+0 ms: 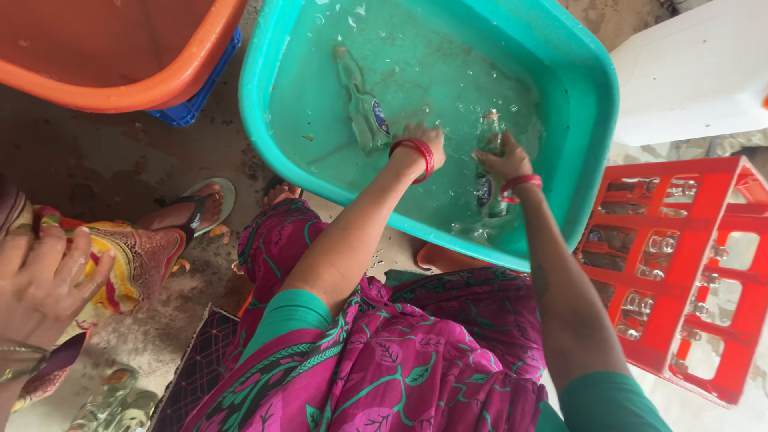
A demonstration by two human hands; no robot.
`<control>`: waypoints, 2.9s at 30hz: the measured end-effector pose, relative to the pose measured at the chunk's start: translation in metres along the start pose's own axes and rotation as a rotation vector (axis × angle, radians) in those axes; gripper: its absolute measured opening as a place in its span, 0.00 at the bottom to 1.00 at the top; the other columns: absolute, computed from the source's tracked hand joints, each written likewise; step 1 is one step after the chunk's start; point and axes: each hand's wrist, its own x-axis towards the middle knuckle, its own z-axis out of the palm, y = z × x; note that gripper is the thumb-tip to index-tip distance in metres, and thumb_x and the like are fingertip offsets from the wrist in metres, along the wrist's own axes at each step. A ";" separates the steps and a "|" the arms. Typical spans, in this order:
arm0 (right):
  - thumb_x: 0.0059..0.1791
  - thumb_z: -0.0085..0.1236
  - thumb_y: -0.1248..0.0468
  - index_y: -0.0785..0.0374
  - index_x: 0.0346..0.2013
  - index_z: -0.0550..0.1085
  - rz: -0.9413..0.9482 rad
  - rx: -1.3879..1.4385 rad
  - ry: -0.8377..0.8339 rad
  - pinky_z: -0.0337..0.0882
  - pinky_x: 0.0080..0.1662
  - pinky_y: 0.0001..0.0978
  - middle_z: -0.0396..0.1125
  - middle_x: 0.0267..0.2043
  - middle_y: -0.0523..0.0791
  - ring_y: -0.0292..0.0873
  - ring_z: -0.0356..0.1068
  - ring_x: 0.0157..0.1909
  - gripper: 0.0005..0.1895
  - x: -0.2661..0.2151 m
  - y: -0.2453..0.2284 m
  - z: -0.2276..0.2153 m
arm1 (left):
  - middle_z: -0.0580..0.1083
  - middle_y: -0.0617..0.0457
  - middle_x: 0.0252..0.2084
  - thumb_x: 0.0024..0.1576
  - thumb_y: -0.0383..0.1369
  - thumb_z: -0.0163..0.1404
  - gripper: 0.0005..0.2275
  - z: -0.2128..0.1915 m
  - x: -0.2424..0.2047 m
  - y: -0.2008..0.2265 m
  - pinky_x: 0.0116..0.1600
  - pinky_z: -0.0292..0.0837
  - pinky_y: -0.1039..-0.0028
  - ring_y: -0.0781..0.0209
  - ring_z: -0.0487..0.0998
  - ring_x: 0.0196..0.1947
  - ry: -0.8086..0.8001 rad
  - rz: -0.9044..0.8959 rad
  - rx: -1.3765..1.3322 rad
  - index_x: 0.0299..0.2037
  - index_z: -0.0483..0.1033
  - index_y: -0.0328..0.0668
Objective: The person washes glass bottles by hand in a teal basin filled with water. They repeatedly submerge, shake, and rinse each bottle, then place them into a red crate nearby.
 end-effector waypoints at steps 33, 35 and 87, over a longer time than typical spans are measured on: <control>0.44 0.55 0.68 0.62 0.70 0.64 0.046 0.769 -0.308 0.68 0.52 0.32 0.67 0.50 0.46 0.40 0.68 0.50 0.37 -0.021 -0.003 0.026 | 0.75 0.40 0.55 0.56 0.35 0.53 0.27 0.002 -0.003 -0.005 0.57 0.73 0.54 0.40 0.77 0.53 0.030 0.118 -0.115 0.66 0.60 0.42; 0.42 0.55 0.69 0.63 0.69 0.63 -0.001 0.814 -0.450 0.67 0.57 0.31 0.68 0.54 0.45 0.40 0.68 0.55 0.38 -0.025 -0.013 0.026 | 0.71 0.35 0.56 0.54 0.37 0.55 0.31 0.010 0.006 -0.008 0.55 0.72 0.54 0.36 0.75 0.53 0.124 0.130 -0.186 0.67 0.56 0.41; 0.42 0.74 0.56 0.64 0.52 0.67 -0.327 0.044 0.200 0.72 0.48 0.48 0.71 0.44 0.52 0.55 0.72 0.46 0.32 -0.015 -0.101 0.066 | 0.77 0.50 0.37 0.47 0.27 0.60 0.17 0.011 0.061 -0.030 0.46 0.77 0.73 0.64 0.78 0.36 0.519 0.229 -1.060 0.47 0.76 0.35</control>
